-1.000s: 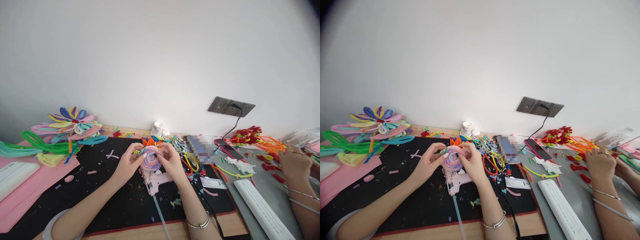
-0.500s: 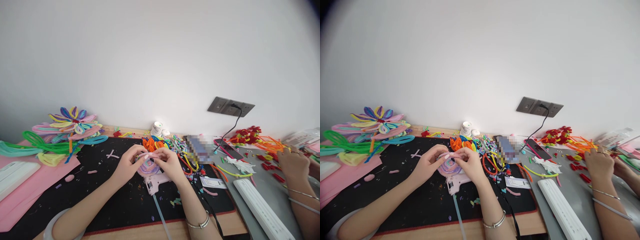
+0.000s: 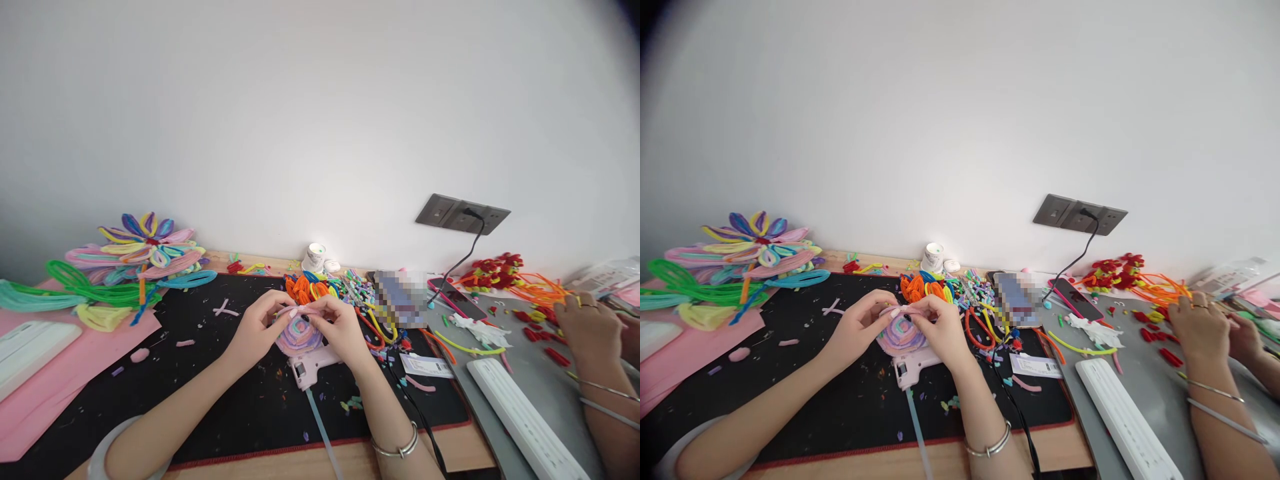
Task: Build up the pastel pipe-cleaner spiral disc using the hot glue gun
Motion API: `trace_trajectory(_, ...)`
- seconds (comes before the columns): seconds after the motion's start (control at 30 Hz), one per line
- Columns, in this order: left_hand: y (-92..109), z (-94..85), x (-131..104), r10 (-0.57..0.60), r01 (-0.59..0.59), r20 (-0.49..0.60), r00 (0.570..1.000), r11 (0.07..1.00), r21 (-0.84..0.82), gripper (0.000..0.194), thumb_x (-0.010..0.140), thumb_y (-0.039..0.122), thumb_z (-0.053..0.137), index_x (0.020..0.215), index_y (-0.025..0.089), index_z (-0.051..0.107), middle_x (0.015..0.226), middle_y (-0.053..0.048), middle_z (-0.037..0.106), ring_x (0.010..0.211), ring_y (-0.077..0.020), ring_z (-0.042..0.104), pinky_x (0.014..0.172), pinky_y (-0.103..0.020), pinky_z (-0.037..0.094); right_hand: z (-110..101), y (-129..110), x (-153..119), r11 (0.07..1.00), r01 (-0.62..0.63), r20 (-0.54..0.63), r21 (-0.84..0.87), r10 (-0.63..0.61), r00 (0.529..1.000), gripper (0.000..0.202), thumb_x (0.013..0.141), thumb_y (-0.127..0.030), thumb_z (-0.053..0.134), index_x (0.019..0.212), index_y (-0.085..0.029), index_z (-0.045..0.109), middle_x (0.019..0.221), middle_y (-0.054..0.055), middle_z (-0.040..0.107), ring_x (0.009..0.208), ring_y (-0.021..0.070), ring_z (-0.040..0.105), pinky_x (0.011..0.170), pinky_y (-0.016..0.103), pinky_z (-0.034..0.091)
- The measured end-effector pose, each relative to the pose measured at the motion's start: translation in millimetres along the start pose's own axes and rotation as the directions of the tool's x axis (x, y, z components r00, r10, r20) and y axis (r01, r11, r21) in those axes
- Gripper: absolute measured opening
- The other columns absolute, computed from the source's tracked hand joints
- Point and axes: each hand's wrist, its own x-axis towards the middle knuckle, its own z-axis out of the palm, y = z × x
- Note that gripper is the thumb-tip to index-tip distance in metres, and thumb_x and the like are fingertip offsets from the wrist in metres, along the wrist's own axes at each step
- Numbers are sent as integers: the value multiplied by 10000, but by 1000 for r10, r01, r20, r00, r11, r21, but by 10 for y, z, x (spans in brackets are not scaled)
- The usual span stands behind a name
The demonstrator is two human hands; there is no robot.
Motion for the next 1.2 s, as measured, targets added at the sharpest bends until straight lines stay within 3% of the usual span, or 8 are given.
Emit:
trace_trajectory(0.17,28,-6,-1,-27,27,11,1000,1000,15,101,887,289,577,935,204,605,952,-36,584,853,-173,593,736,-279,486,7,8,8,996,-61,19,60,60,998,111,765,-196,684,872,-180,661,860,49,743,782,184,698,707,294,523)
trace_trajectory(1.2,19,-7,-5,-23,22,38,999,1000,13,59,888,266,574,916,216,588,997,-47,561,920,-184,588,783,-296,506,8,-5,-4,999,-26,48,31,24,999,89,787,-186,688,869,-197,654,875,41,755,824,195,730,744,304,548)
